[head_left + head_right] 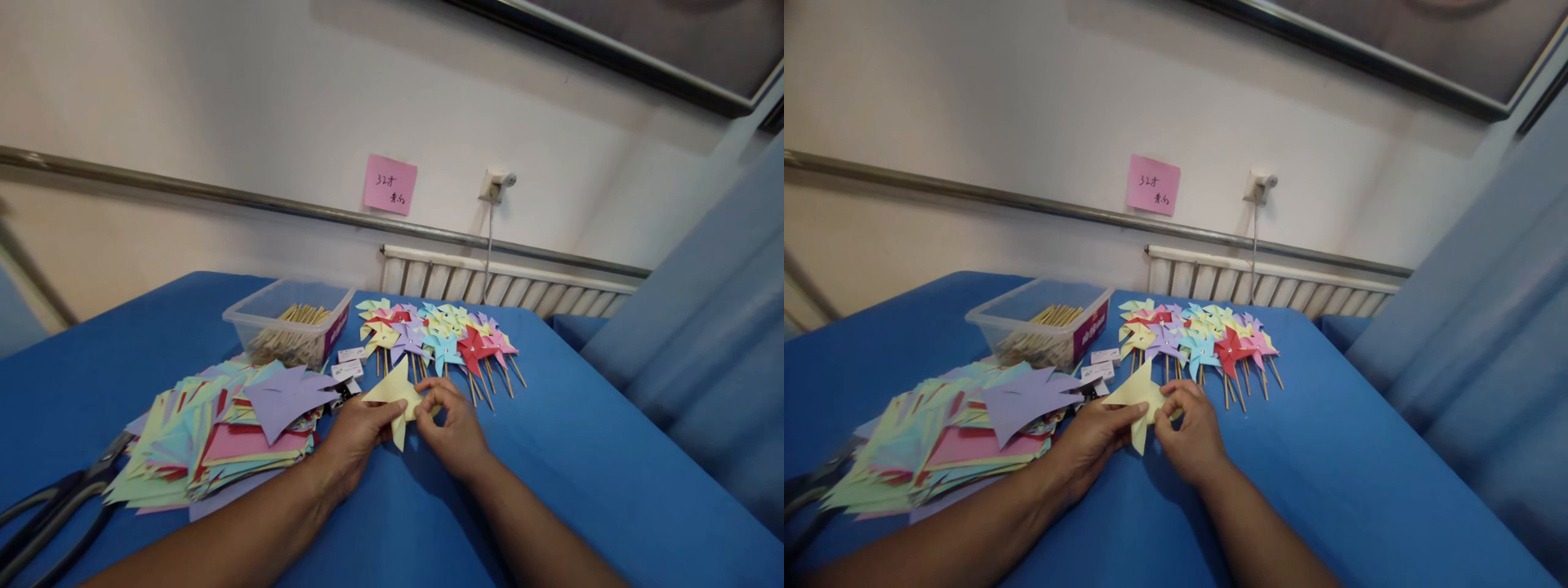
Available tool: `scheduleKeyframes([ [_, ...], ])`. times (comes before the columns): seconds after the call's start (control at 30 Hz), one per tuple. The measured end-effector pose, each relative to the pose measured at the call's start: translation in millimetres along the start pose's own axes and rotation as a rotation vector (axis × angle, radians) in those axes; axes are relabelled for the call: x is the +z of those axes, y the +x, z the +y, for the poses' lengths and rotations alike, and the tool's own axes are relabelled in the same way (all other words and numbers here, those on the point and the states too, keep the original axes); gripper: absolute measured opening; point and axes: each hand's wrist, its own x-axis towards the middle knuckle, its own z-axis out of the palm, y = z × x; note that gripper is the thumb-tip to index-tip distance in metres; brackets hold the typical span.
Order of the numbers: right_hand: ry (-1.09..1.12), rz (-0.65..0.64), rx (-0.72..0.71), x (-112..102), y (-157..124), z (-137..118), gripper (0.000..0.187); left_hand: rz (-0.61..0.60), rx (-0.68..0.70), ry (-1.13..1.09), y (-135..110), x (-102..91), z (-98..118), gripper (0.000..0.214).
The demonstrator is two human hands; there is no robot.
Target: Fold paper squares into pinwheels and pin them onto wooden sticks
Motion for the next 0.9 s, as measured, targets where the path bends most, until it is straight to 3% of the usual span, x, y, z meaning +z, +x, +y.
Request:
scheduleKeyframes([
  [0.2,-0.009,-0.014,0.009,0.4,0.1,0.0,0.015,-0.012,-0.002,0.051,2.5,-2.2,-1.6,0.017],
  [0.9,0.050,-0.004,0.039,3.2,-0.3,6.2,0.013,0.012,0.021,0.150,5.8,-4.8,-3.5,0.025],
])
